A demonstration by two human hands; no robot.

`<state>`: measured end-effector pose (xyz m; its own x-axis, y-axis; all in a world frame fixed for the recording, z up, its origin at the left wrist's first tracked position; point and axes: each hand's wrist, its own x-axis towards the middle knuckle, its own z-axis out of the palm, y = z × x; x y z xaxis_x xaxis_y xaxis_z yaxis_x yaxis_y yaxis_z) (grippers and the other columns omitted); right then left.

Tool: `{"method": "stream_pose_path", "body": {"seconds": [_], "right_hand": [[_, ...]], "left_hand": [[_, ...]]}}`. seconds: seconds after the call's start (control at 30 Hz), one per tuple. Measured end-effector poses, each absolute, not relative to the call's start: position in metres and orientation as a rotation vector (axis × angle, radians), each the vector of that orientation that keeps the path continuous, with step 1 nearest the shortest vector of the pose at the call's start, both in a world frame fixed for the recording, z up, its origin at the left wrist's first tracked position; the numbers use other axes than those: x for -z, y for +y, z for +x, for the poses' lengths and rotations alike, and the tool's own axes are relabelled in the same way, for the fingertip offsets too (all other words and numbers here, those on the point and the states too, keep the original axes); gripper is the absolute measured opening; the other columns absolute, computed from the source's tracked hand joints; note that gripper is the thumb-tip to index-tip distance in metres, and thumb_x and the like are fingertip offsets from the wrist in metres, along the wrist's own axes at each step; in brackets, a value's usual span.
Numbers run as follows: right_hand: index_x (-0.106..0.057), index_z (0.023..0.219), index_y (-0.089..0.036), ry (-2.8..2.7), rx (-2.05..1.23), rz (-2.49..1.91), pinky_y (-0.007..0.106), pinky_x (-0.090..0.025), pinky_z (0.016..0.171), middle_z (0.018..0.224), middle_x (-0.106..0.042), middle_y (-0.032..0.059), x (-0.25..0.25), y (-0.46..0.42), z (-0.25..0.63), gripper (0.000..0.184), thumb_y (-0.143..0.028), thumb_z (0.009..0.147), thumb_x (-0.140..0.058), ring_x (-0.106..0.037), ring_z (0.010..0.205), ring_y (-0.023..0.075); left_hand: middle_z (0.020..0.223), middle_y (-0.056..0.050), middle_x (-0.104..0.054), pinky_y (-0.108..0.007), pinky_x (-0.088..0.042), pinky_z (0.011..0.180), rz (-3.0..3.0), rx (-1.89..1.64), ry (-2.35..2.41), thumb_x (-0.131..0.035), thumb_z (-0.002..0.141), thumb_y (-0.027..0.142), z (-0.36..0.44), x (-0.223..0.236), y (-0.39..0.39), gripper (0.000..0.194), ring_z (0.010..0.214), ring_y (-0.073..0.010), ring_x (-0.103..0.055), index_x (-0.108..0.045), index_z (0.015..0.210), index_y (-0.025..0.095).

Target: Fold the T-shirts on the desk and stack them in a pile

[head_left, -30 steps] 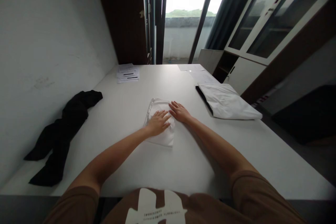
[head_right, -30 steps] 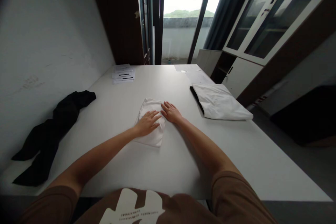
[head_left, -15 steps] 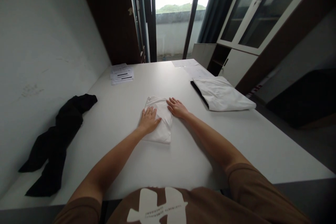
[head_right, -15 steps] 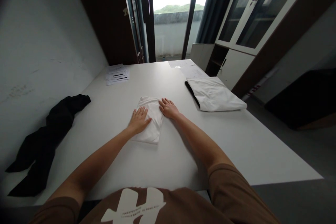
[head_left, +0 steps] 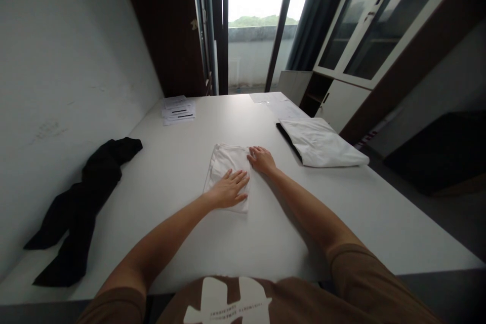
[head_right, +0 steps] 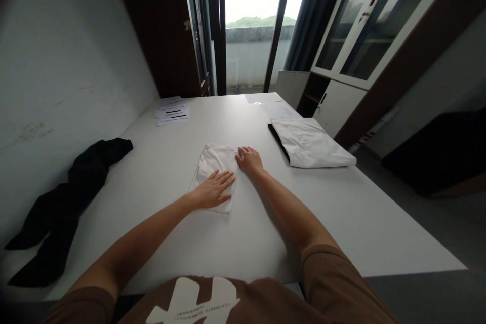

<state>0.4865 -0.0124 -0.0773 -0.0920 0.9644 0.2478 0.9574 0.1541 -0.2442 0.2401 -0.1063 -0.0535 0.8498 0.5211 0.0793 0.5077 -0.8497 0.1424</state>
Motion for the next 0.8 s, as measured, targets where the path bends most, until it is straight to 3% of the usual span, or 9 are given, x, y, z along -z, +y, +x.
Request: {"method": "stream_pose_path", "body": {"seconds": [0.2, 0.43, 0.63, 0.8], "right_hand": [[-0.065, 0.129, -0.018, -2.033, 0.046, -1.871, 0.041, -0.036, 0.113, 0.134, -0.064, 0.0135, 0.074, -0.015, 0.484, 0.041, -0.045, 0.099, -0.054, -0.052, 0.129, 0.0292], [-0.066, 0.128, -0.02, -2.04, 0.029, -1.869, 0.04, -0.036, 0.113, 0.137, -0.062, 0.0127, 0.074, -0.014, 0.484, 0.039, -0.044, 0.099, -0.054, -0.054, 0.129, 0.0285], [-0.065, 0.131, -0.02, -2.04, 0.036, -1.865, 0.041, -0.037, 0.113, 0.139, -0.061, 0.0126, 0.078, -0.012, 0.486, 0.042, -0.045, 0.1, -0.053, -0.053, 0.13, 0.0288], [-0.066, 0.13, -0.021, -2.042, 0.018, -1.863, 0.041, -0.037, 0.113, 0.139, -0.061, 0.0121, 0.078, -0.011, 0.488, 0.041, -0.046, 0.099, -0.053, -0.053, 0.13, 0.0287]], "left_hand": [[0.169, -0.012, -0.023, -0.05, -0.003, 0.128, 2.907, -0.089, 0.575, -0.039, 0.103, 0.057, 0.246, 0.044, -0.12, 0.073, 0.159, -0.0253, -0.012, -0.025, 0.163, 0.018], [0.17, -0.011, -0.02, -0.05, -0.005, 0.128, 2.878, -0.084, 0.49, -0.033, 0.104, 0.059, 0.26, 0.044, -0.145, 0.074, 0.159, -0.0257, -0.011, -0.023, 0.163, 0.016], [0.166, -0.011, -0.031, -0.042, -0.018, 0.128, 2.802, -0.205, 0.566, -0.036, 0.105, 0.055, 0.261, 0.037, -0.143, 0.063, 0.154, -0.0233, -0.029, -0.035, 0.158, 0.02], [0.162, -0.011, -0.04, -0.048, -0.02, 0.127, 2.807, -0.35, 0.83, -0.041, 0.105, 0.047, 0.256, 0.038, -0.132, 0.053, 0.152, -0.0253, -0.033, -0.046, 0.151, 0.021]]}}
